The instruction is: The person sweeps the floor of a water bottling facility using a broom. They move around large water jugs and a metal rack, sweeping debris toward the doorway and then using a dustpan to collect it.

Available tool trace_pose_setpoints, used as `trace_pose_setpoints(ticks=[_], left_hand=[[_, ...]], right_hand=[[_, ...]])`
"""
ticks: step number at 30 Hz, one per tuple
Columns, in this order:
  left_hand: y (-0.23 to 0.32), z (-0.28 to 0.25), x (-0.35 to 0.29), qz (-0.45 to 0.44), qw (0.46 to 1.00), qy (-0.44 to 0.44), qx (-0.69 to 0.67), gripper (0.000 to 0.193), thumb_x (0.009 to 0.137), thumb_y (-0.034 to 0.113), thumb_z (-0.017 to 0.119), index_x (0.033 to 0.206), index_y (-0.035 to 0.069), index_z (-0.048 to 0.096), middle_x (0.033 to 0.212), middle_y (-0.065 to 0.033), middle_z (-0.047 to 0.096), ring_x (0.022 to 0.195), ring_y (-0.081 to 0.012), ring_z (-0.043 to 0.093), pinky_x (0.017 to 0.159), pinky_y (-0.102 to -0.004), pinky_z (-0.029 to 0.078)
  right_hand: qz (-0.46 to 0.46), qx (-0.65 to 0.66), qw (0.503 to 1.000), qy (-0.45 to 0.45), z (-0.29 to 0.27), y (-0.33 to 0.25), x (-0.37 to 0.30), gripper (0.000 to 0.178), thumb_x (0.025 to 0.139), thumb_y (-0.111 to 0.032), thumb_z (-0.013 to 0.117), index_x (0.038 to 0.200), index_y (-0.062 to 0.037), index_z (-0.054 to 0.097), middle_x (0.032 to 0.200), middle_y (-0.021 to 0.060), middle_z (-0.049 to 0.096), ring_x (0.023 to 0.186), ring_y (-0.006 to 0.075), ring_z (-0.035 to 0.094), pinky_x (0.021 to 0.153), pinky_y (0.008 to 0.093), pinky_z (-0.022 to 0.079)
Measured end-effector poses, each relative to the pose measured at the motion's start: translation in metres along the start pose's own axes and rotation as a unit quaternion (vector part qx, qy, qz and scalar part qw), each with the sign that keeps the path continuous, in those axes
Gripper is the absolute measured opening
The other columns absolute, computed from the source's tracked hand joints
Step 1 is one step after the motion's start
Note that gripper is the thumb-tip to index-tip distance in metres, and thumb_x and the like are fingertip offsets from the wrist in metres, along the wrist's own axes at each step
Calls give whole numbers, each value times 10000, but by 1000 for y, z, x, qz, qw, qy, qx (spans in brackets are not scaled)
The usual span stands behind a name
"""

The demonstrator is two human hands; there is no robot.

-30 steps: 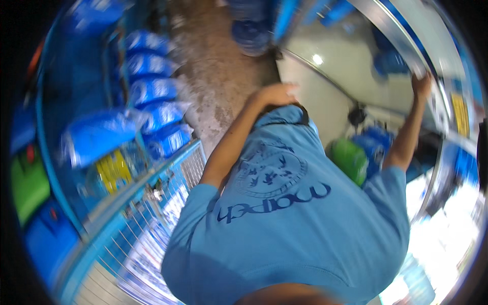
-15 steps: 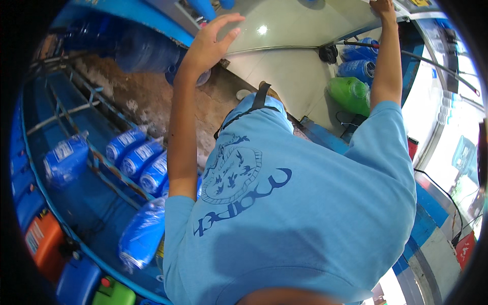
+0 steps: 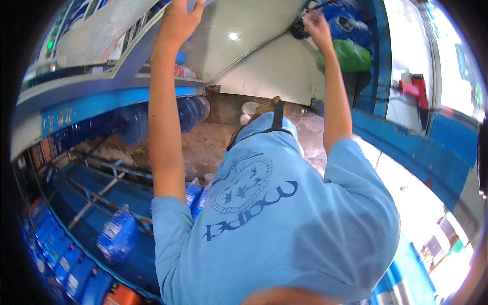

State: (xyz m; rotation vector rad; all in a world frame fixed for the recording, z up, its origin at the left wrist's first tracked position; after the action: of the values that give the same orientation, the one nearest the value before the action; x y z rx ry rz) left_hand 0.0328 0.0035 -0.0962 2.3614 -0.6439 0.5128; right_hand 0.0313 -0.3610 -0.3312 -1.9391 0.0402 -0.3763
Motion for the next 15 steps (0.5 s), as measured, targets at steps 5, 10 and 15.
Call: trace_pose_setpoints(ticks=[5, 10, 15], left_hand=[[1, 58, 19, 28, 995, -53, -82, 292, 853, 79, 588, 1139, 21, 587, 1158, -202, 600, 1123, -354, 549, 958, -390, 432], [22, 97, 48, 63, 981, -12, -183, 256, 838, 34, 574, 1091, -3, 593, 1060, -199, 632, 1051, -359, 583, 916, -385, 453], [68, 159, 78, 205, 971, -86, -89, 256, 805, 42, 592, 1058, 6, 607, 1091, -175, 623, 1076, -328, 570, 967, -392, 421]], right_hand=[[323, 70, 942, 66, -56, 5, -190, 415, 850, -206, 638, 1227, -60, 543, 1044, 70, 621, 926, 154, 617, 714, 280, 503], [342, 72, 927, 140, -132, 8, -184, 363, 871, -180, 607, 1210, -65, 549, 1062, 67, 618, 938, 161, 632, 730, 292, 512], [288, 102, 943, 129, -147, 34, -62, 355, 890, -195, 594, 1208, -45, 542, 1105, 94, 614, 991, 190, 632, 774, 318, 522]])
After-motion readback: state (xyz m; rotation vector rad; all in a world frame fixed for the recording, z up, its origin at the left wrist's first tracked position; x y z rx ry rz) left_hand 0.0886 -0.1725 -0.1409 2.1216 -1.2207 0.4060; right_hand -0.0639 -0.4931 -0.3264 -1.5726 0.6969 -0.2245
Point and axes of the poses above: each hand's wrist, its own x-axis towards the middle knuckle, its own z-axis out of the palm, y = z × x, the point moved 2 cm from there along x, towards the middle knuckle
